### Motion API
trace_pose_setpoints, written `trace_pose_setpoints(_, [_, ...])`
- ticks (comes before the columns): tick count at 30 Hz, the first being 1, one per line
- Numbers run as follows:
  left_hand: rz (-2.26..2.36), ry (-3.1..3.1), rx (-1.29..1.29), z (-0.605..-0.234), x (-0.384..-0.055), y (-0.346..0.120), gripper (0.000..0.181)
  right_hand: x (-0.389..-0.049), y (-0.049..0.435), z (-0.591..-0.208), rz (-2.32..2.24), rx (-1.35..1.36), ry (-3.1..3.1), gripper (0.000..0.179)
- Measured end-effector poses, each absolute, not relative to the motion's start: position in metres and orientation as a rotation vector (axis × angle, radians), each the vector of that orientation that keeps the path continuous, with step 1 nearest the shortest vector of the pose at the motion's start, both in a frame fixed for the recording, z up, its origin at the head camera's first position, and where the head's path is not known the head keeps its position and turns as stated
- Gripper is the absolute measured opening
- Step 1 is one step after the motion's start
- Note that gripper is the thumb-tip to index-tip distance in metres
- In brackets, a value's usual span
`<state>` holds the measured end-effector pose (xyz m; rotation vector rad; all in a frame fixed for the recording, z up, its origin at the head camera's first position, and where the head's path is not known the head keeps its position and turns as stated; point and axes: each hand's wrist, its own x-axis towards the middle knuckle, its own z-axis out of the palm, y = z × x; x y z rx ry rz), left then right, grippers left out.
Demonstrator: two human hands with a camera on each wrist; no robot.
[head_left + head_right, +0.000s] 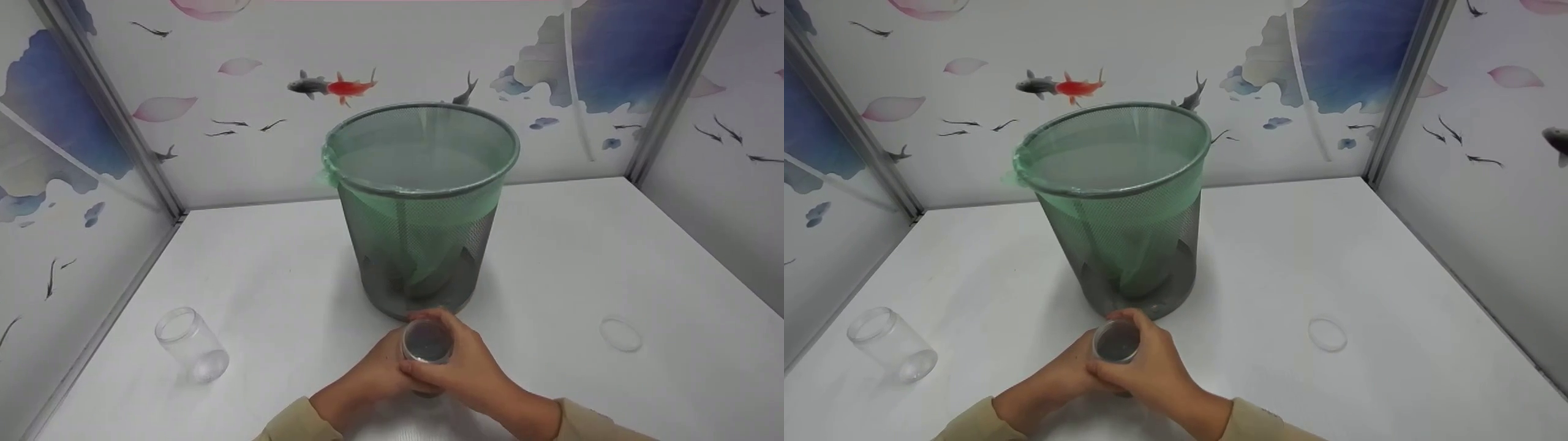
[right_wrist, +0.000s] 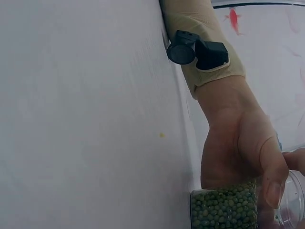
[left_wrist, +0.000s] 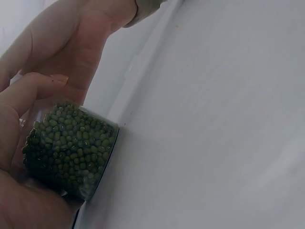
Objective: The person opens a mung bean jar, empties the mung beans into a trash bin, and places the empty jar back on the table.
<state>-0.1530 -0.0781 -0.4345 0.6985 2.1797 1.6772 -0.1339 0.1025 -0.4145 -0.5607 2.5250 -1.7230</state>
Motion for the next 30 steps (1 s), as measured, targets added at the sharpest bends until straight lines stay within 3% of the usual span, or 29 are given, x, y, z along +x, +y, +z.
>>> trace_pose_setpoints(30, [1.704, 2.140, 0.670, -0.433, -0.152, -0.077, 0.081, -0.146, 0.106, -0.426, -1.865, -0.668, 2.322, 0.059])
